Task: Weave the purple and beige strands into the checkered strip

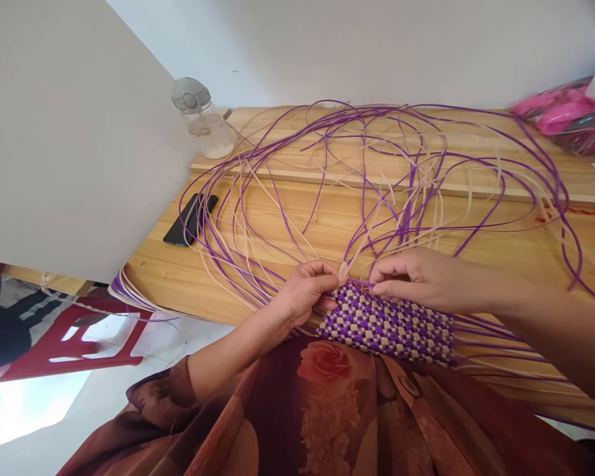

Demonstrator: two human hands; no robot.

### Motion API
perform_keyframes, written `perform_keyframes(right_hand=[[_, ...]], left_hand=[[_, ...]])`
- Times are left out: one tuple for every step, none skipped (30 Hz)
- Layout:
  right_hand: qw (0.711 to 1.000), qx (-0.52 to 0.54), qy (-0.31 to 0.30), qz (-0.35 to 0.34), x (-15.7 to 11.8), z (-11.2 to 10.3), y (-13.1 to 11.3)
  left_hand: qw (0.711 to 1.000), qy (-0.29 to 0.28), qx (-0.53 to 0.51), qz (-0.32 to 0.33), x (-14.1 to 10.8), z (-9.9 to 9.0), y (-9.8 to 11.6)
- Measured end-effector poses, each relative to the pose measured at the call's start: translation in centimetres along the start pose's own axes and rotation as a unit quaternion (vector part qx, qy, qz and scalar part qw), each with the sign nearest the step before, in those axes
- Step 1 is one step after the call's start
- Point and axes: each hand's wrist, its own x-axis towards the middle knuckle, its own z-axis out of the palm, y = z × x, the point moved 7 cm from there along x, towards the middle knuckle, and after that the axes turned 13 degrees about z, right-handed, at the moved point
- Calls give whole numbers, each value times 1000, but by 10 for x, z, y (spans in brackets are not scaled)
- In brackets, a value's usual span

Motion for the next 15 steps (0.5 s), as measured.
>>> perform_keyframes(right_hand=[[1000,-2,-20,0,-7,11,-5],[1000,-4,-29,1,-13,17,-8],[1000,0,-28,-1,-20,17,-12],[1000,12,-23,-13,-26,14,-16],[999,30,-22,-35,-32,12,-21],[996,55,-23,-65,-36,10,-27],[992,85,-24,-94,-38,9,-33],[986,120,-22,-114,-38,9,-37],[980,156,-19,-119,-35,11,-37],[976,190,-14,-106,-30,13,-35],[971,223,-7,-81,-24,17,-30],[966,254,4,-50,-17,20,-24],[960,280,18,-18,-10,23,-17],[954,298,30,12,-4,25,-10],[950,309,36,38,1,28,-4]], left_hand=[[1000,1,1,0,0,0,0],[1000,2,1,1,0,0,1],[1000,2,1,3,1,0,1],[1000,2,2,5,1,0,1],[1000,1,2,7,1,0,1],[1000,0,2,11,1,1,1],[1000,-1,2,15,0,1,1],[1000,-1,0,22,0,1,2],[1000,0,-1,31,-1,1,3],[999,1,-1,40,-2,1,5],[999,3,-1,48,-3,1,7],[999,7,0,54,-4,2,8],[998,11,3,59,-5,2,10],[998,17,6,63,-6,2,12],[997,21,10,68,-8,2,13]])
